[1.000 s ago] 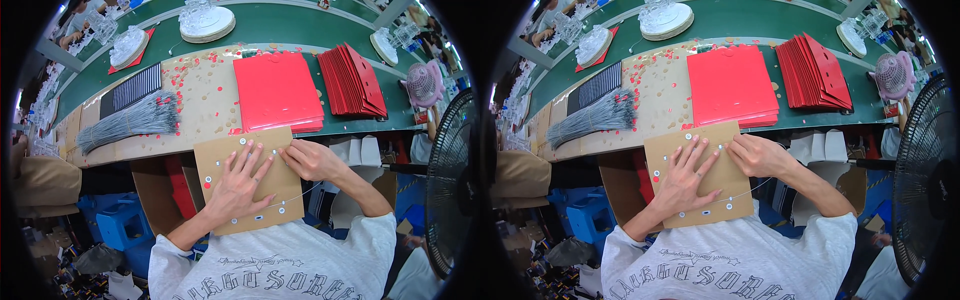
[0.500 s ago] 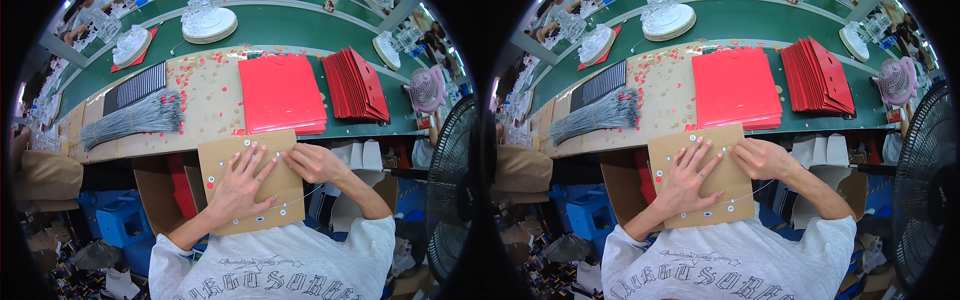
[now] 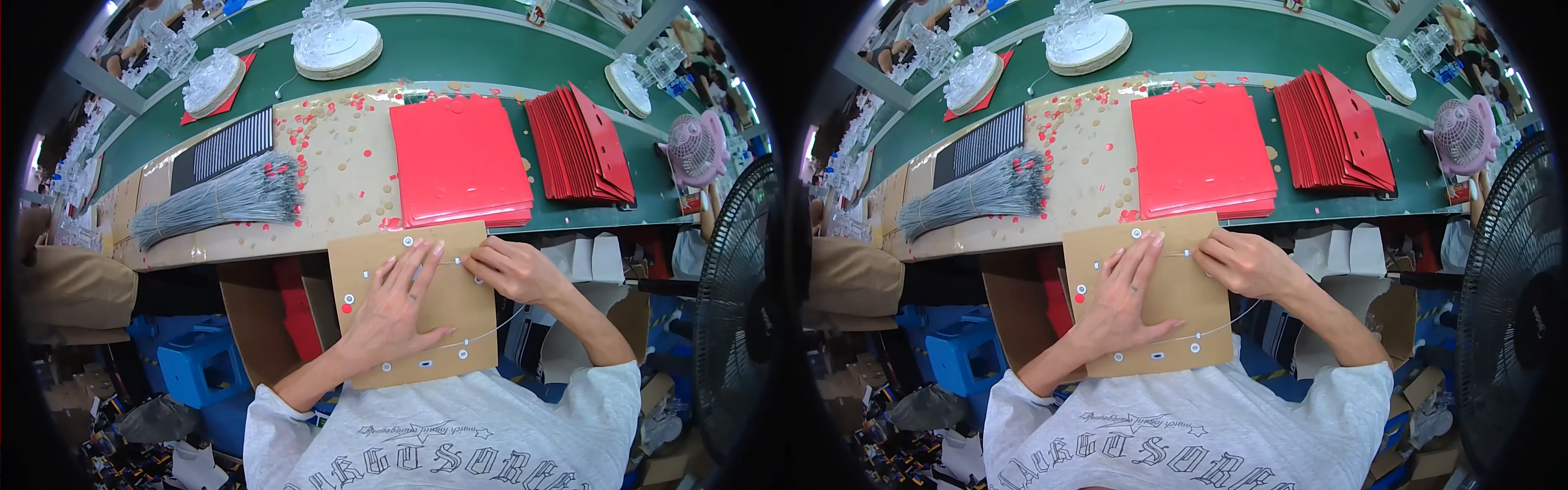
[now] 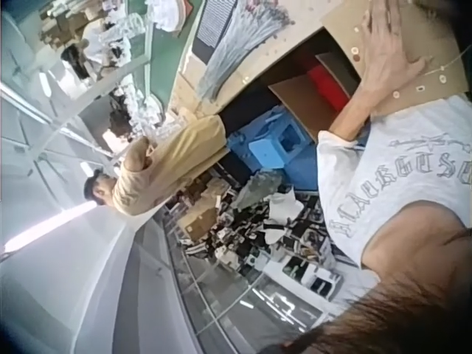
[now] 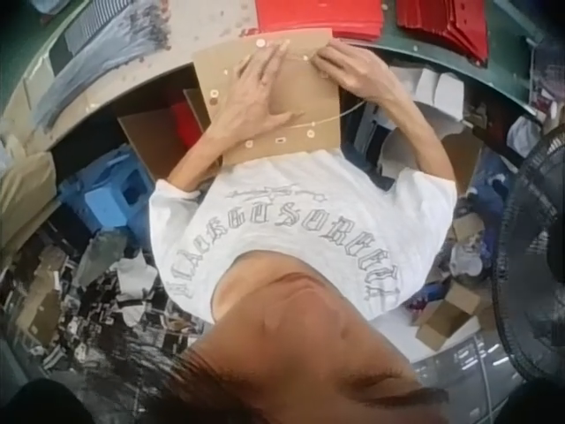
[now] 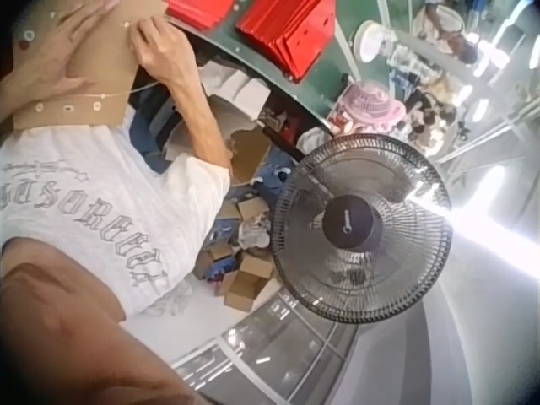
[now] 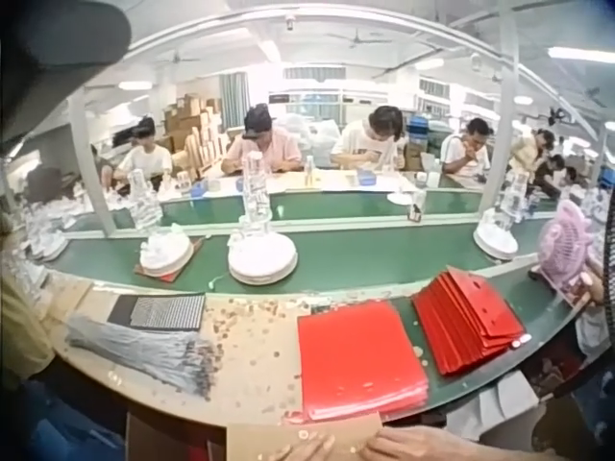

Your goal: The person is assembling light fixtures by attaching components to cardboard templates on an assembly line.

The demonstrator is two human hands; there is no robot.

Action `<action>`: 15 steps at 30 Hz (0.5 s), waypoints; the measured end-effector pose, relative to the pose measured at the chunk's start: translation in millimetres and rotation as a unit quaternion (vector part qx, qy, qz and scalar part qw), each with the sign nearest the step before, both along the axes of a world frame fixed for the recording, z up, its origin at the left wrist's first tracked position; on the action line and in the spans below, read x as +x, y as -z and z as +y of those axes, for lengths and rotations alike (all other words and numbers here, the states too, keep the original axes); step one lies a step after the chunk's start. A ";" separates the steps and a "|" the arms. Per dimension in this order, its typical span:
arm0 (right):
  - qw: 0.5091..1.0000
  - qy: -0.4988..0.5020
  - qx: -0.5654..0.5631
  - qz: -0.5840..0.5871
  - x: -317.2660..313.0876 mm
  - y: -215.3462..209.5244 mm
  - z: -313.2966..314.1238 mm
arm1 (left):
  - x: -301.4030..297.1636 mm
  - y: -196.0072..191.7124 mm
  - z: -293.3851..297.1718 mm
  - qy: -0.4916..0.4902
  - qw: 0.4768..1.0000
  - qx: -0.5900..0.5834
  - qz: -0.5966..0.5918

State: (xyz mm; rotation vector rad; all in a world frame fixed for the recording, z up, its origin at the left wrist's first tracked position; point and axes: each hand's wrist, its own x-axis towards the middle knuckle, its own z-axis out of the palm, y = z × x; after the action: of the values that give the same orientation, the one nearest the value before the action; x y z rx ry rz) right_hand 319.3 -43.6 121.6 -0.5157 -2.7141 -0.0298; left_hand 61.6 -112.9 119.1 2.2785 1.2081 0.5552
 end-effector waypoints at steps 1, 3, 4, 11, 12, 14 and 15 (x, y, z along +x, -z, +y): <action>1.000 0.003 -0.027 0.013 1.6 -0.8 -0.1 | -1.6 0.9 -0.4 0.002 1.000 -0.003 -0.007; 0.999 0.011 -0.025 0.020 4.6 -0.1 -2.8 | 0.2 0.1 1.4 0.006 1.000 0.001 -0.014; 0.999 0.019 -0.025 0.025 5.9 0.2 -4.8 | 2.2 -0.3 1.7 0.010 1.000 0.003 -0.024; 0.999 0.044 -0.028 -0.009 -2.2 2.4 -16.4 | 6.3 18.7 32.1 -0.021 0.984 0.177 -0.010; 0.999 0.052 0.007 -0.008 -4.1 0.8 -20.1 | 10.5 12.4 36.6 -0.011 0.981 0.189 -0.043; 0.997 0.082 0.013 -0.008 -7.9 2.6 -28.3 | 14.2 9.0 43.9 -0.001 0.976 0.202 -0.076; 0.994 0.110 0.019 -0.008 -10.6 3.1 -33.1 | 15.0 9.9 46.7 -0.006 0.978 0.191 -0.088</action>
State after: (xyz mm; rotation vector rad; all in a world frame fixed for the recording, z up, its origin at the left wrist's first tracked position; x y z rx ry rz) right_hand 308.8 -76.7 118.5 -0.8034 -2.6528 -0.1439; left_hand 76.6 -66.2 109.2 2.4661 1.1022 1.0468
